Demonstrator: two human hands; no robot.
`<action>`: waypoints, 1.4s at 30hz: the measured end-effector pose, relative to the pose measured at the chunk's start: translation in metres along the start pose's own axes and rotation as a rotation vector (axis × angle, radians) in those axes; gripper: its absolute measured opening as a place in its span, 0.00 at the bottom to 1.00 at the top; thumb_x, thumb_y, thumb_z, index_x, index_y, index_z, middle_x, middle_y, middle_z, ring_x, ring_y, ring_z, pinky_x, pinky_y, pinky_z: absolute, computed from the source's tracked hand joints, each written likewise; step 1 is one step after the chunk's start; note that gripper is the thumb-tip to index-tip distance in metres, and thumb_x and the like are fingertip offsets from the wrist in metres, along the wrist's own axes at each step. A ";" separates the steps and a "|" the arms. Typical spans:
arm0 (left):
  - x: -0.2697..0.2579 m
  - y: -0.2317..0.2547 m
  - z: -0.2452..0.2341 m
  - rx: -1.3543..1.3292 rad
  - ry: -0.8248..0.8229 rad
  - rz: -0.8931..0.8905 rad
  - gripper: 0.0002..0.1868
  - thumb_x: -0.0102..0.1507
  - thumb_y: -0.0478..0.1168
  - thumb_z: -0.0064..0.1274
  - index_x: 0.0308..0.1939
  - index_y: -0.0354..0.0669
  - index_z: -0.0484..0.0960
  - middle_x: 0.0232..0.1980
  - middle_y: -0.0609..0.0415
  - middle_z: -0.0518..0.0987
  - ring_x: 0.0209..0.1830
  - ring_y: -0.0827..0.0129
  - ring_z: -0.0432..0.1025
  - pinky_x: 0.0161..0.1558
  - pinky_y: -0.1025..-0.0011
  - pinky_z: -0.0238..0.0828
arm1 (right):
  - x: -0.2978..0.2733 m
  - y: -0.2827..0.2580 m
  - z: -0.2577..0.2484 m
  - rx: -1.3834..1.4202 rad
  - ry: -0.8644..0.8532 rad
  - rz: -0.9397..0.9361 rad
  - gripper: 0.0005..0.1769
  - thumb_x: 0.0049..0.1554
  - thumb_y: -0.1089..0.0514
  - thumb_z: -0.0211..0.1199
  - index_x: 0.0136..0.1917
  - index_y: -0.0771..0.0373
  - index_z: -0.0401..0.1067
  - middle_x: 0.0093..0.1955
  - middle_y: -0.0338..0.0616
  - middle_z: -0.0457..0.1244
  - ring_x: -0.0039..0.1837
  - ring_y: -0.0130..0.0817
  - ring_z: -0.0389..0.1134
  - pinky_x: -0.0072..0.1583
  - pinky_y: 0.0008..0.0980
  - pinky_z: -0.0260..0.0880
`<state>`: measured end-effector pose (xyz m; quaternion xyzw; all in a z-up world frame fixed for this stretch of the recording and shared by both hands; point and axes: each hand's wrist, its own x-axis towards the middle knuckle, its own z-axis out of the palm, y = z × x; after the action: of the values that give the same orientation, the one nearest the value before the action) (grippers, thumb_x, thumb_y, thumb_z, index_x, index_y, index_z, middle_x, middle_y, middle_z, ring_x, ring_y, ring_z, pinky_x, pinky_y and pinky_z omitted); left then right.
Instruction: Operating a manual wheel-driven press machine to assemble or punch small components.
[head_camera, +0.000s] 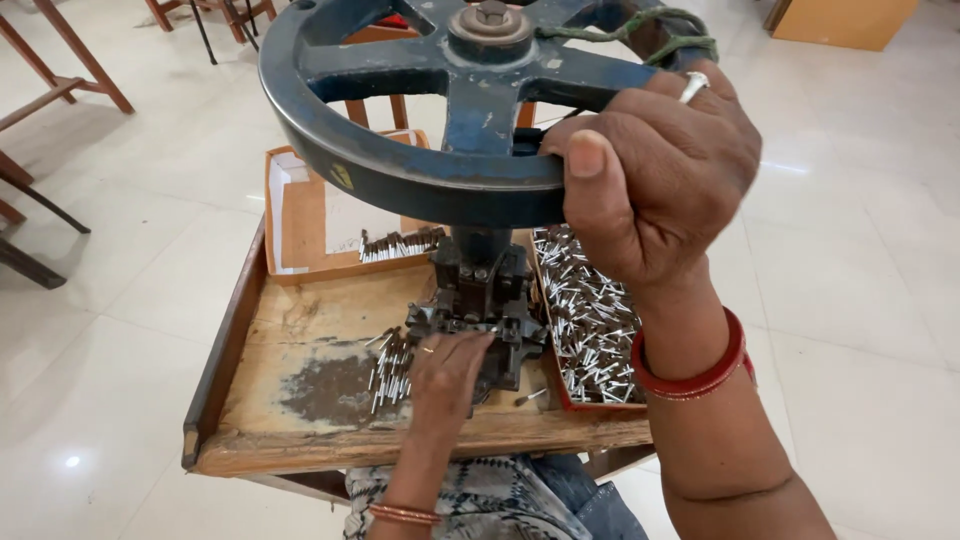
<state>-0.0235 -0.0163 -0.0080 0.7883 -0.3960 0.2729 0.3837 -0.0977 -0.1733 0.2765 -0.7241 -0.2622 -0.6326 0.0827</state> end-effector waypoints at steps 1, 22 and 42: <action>-0.006 0.004 0.012 -0.078 0.011 -0.007 0.10 0.62 0.33 0.61 0.47 0.44 0.88 0.49 0.54 0.86 0.50 0.63 0.76 0.53 0.63 0.72 | 0.001 0.001 0.003 -0.021 0.018 -0.013 0.23 0.72 0.54 0.53 0.39 0.64 0.78 0.31 0.42 0.61 0.32 0.33 0.51 0.44 0.35 0.48; -0.002 -0.111 -0.082 0.140 -0.224 -0.358 0.05 0.61 0.35 0.55 0.39 0.38 0.81 0.40 0.46 0.82 0.41 0.51 0.77 0.44 0.58 0.73 | -0.019 0.012 -0.021 -0.003 -0.258 -0.009 0.30 0.78 0.43 0.45 0.51 0.66 0.79 0.41 0.46 0.67 0.44 0.34 0.67 0.51 0.24 0.62; 0.018 -0.034 -0.025 -0.057 -0.122 -0.050 0.33 0.50 0.60 0.67 0.50 0.40 0.84 0.50 0.43 0.81 0.49 0.48 0.73 0.52 0.50 0.65 | 0.051 0.011 -0.038 -0.044 -0.821 -0.193 0.36 0.60 0.35 0.51 0.42 0.71 0.80 0.32 0.48 0.66 0.40 0.48 0.69 0.46 0.44 0.66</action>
<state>0.0111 0.0104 0.0061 0.8020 -0.4063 0.2034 0.3878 -0.1224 -0.1860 0.3351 -0.8896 -0.3266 -0.3021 -0.1036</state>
